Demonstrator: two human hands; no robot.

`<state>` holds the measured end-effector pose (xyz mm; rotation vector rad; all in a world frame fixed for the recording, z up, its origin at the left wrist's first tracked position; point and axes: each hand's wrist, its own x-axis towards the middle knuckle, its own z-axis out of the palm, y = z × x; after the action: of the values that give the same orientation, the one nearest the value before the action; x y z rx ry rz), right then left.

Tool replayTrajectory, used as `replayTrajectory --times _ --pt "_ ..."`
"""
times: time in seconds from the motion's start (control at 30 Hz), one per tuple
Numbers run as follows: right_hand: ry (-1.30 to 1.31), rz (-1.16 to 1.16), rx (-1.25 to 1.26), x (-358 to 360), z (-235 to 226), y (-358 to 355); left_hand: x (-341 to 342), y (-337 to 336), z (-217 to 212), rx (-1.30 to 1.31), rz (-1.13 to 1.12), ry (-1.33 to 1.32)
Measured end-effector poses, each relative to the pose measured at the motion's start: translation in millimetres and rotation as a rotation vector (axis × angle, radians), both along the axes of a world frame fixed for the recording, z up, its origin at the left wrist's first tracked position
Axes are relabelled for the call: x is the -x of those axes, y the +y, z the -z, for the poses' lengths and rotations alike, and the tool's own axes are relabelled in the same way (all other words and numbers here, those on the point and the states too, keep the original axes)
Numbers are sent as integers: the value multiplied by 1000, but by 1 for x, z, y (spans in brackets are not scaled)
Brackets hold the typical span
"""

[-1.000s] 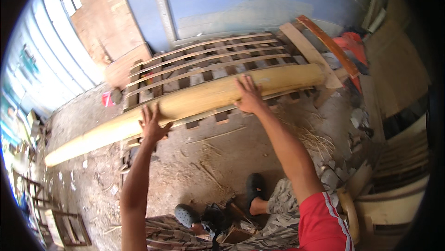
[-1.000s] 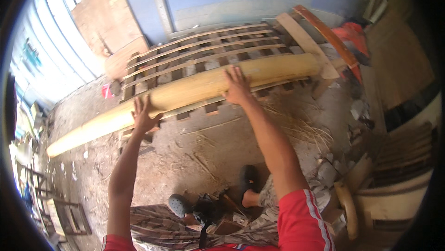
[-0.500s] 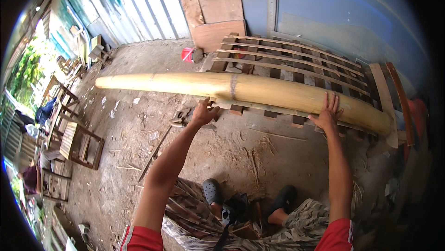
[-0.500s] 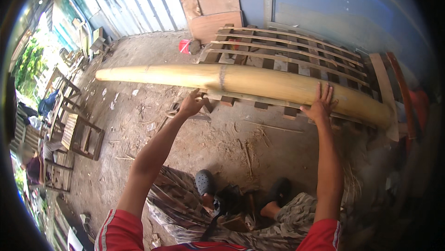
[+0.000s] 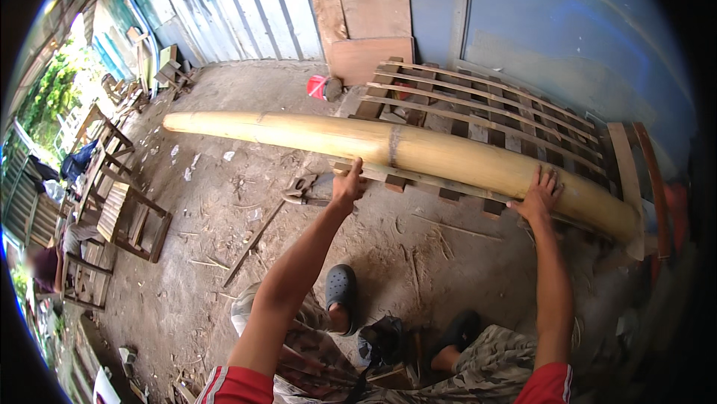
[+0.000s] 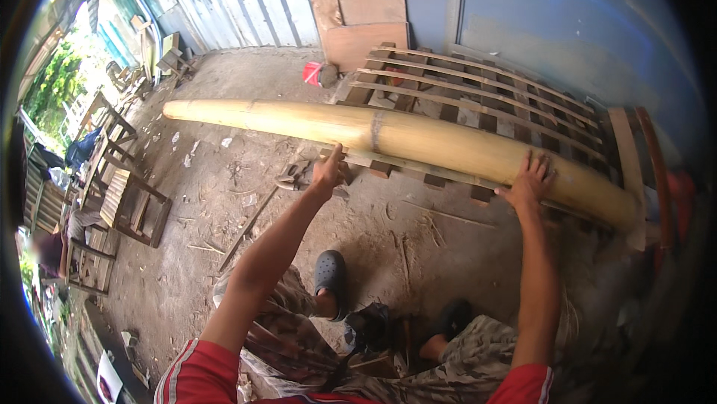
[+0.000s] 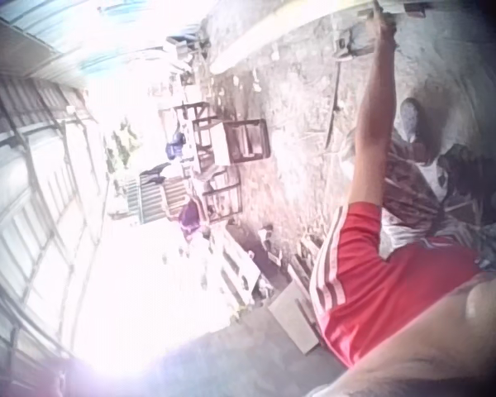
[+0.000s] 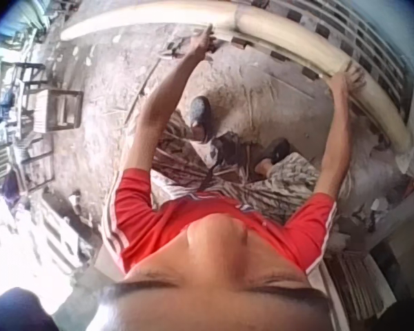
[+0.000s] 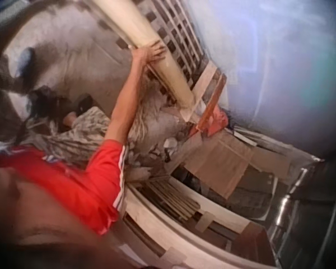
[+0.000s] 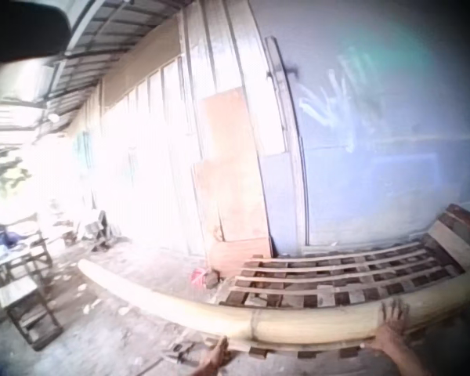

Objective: The person positions a long bamboo pole on a wooden pallet, then uses a machete to cut the pole into shorter sections. The person handles the pole and machete throughout the task.

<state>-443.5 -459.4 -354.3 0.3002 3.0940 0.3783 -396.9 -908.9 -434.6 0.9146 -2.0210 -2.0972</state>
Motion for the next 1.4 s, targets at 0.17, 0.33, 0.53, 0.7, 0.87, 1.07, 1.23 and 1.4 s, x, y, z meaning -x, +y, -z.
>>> replayTrajectory --times 0.17,0.33,0.53,0.7,0.87,1.07,1.23,1.4 --pt "-4 -68 -35 12 -4 6 50 26 3 -539 -70 17" --pt "-1 -128 -17 16 -7 8 95 40 11 -422 -144 -61" --pt "118 -393 76 33 26 58 149 26 29 -273 -484 -269" --pt "97 -450 62 30 26 52 154 -6 45 -66 -616 -337" --pt "178 -527 53 13 20 54 141 -8 24 13 -552 -365" --pt "243 -583 49 -20 12 58 112 15 -11 108 -438 -452" --pt "273 -578 42 -53 4 42 102 9 -19 267 -445 -535" --pt "304 -564 10 -83 1 29 89 11 -20 183 -432 -528"
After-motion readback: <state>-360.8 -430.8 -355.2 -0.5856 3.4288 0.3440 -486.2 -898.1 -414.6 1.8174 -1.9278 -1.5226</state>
